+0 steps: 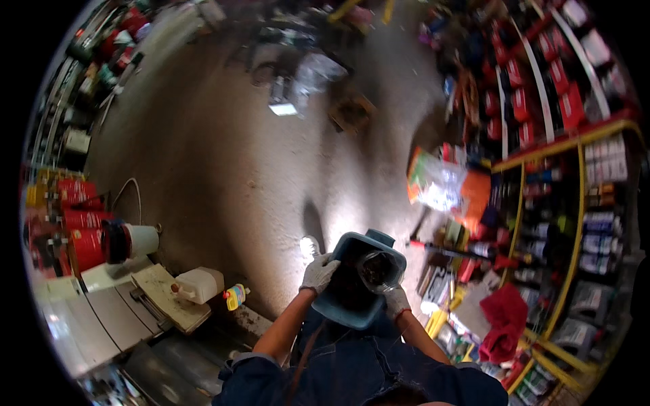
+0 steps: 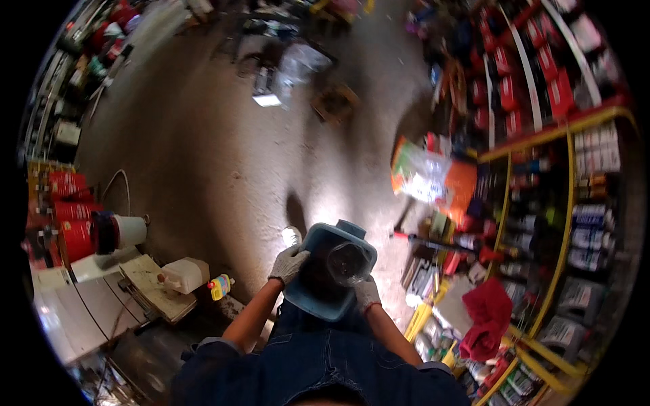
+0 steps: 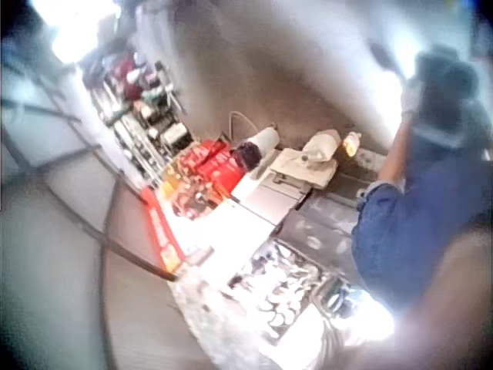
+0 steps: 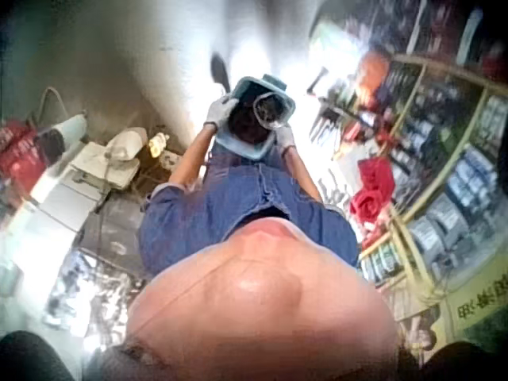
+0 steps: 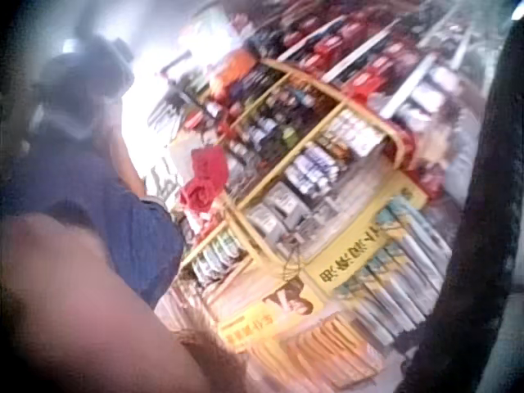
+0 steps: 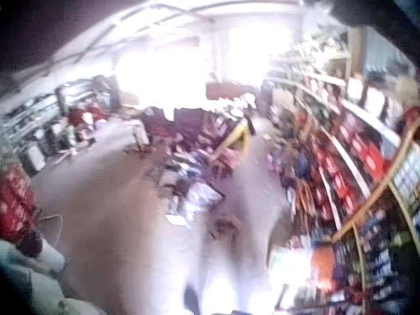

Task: The person sweeps debris and small metal scraps from a cluttered outdoor yard into a dustpan using a broom. They then carry the dustpan into a workshop, empty the contents into a blue plastic bin, and place the bin on a digital scale to weigh the collected scrap.

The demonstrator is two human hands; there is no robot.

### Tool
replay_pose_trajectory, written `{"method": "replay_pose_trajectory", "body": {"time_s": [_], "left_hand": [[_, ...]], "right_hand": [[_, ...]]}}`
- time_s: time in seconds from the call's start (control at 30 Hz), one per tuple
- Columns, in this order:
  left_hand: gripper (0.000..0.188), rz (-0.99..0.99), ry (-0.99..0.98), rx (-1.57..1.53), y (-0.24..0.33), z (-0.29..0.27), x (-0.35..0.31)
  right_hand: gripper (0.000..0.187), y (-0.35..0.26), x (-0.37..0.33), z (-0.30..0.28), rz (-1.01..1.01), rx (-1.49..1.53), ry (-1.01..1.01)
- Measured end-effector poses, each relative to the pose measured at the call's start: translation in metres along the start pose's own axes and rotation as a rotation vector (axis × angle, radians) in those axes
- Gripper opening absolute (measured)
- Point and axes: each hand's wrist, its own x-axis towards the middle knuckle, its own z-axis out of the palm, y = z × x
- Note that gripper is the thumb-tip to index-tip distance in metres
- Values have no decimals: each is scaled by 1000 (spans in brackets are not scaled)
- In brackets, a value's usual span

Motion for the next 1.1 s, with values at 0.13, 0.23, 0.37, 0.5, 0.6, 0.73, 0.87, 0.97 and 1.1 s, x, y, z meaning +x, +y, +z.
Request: {"method": "replay_pose_trajectory", "body": {"time_s": [0.13, 0.23, 0.37, 0.5, 0.6, 0.73, 0.87, 0.97, 1.1], "left_hand": [[46, -19, 102, -72, -5, -93, 14], [47, 145, 96, -27, 6, -175, 38], [46, 259, 111, 197, 41, -310, 59], [45, 167, 128, 264, 16, -406, 90], [54, 277, 444, 160, -58, -447, 167], [49, -75, 142, -271, -3, -569, 192], [49, -155, 273, -558, -30, -654, 256], [47, -159, 367, -787, -31, -732, 291], [43, -229, 369, -1102, 14, -830, 312]], "right_hand": [[22, -82, -23, 108, -7, -68, 28], [23, -98, 17, 169, -137, -34, -8], [10, -163, 4, 298, -88, 29, -36], [10, -217, 31, 420, 14, 129, -159], [19, -256, 60, 531, 51, 87, -255], [13, -313, 114, 655, -106, -22, -379], [13, -354, 167, 805, -214, -295, -335], [14, -394, 179, 915, -195, -481, -405], [28, -431, 236, 1048, -161, -670, -531]]}}
